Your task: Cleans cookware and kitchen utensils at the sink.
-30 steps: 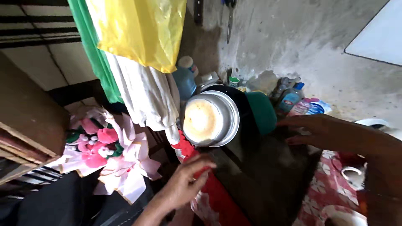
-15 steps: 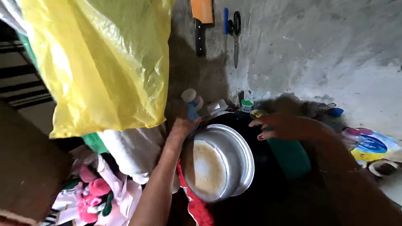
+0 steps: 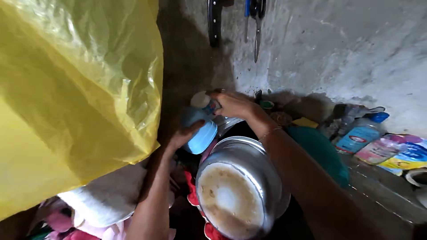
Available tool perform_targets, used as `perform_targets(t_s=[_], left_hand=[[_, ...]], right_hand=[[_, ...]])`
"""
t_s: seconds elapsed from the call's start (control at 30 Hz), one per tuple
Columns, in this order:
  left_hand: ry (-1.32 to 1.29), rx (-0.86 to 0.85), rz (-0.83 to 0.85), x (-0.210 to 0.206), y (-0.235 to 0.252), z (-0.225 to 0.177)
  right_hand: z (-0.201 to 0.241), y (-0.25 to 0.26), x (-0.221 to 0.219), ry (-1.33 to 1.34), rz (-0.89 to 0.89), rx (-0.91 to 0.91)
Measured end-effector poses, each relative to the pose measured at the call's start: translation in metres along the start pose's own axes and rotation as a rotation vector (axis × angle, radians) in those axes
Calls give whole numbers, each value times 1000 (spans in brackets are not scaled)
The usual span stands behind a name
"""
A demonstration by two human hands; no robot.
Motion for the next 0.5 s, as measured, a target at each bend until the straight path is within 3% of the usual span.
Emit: perform_targets(t_s=[0.23,0.4,0.5], left_hand=[[0,172,65,11,12,17],[-72,222,-6,9,13,13],[-71,154,-12,9,21,37]], right_hand=[[-13,33,-21,41,-106,117],[-24,38,-24,52,-187,230],[-21,26,-16,138,-234,66]])
Point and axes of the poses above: each hand's wrist, its own y-axis towards the middle knuckle, its own x-axis out of the back of the hand, z = x × y, the point moved 2 cm from there along y, towards the middle knuckle, and after that the axes turned 2 degrees about -x, right-handed, at the moved point
